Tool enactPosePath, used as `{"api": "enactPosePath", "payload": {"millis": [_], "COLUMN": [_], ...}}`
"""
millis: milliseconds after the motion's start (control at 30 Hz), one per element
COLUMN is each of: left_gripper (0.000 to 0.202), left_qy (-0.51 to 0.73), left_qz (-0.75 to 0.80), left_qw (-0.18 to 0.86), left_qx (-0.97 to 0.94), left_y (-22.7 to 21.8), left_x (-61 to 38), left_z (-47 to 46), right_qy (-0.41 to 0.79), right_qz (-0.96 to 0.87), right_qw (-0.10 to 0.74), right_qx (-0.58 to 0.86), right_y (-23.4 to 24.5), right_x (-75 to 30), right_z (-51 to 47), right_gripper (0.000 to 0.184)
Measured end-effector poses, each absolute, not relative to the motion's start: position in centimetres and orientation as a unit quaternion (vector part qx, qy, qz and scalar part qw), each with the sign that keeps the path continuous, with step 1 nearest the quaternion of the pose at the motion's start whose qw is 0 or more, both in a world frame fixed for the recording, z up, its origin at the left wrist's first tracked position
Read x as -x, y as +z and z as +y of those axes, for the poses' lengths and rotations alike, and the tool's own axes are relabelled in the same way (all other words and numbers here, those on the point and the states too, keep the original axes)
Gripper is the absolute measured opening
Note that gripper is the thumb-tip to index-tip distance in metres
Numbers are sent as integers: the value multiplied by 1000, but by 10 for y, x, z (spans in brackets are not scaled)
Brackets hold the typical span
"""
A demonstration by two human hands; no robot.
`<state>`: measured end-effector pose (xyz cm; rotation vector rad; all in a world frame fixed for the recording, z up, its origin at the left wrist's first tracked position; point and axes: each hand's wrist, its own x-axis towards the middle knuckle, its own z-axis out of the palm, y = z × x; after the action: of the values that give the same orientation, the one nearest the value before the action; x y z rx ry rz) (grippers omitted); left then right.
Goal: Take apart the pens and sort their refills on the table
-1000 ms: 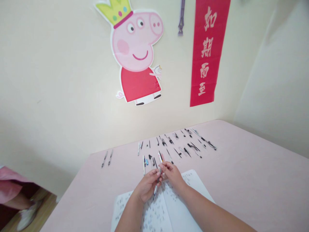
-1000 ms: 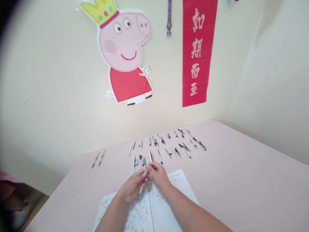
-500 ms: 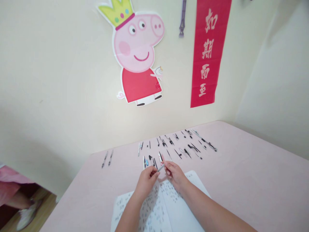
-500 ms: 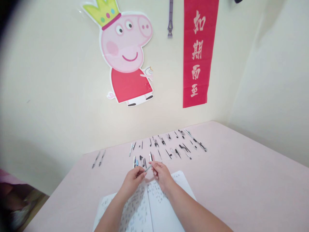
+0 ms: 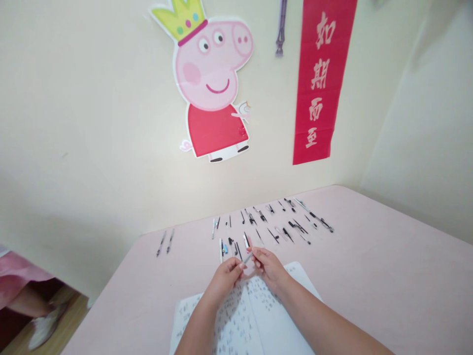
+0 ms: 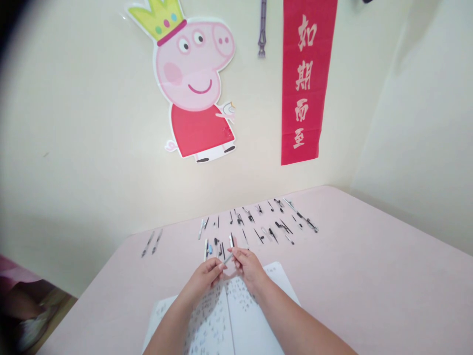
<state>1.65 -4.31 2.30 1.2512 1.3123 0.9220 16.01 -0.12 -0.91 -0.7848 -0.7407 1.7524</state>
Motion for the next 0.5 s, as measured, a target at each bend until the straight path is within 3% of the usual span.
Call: {"api": "enactPosePath", "payload": {"millis": [500], "left_gripper": [43], "left_qy": [380], "left_qz": [491], "left_qw": [637], "left_qx": [-457], "left_y": [24], "left_x": [-14], "left_z": [-49], "right_qy": [741], "right_qz": [-317], "right_qw": [505], "right_qx": [308], "right_y": [-6], "right_x": [-159], "right_z": [-4], "right_gripper": [40]}}
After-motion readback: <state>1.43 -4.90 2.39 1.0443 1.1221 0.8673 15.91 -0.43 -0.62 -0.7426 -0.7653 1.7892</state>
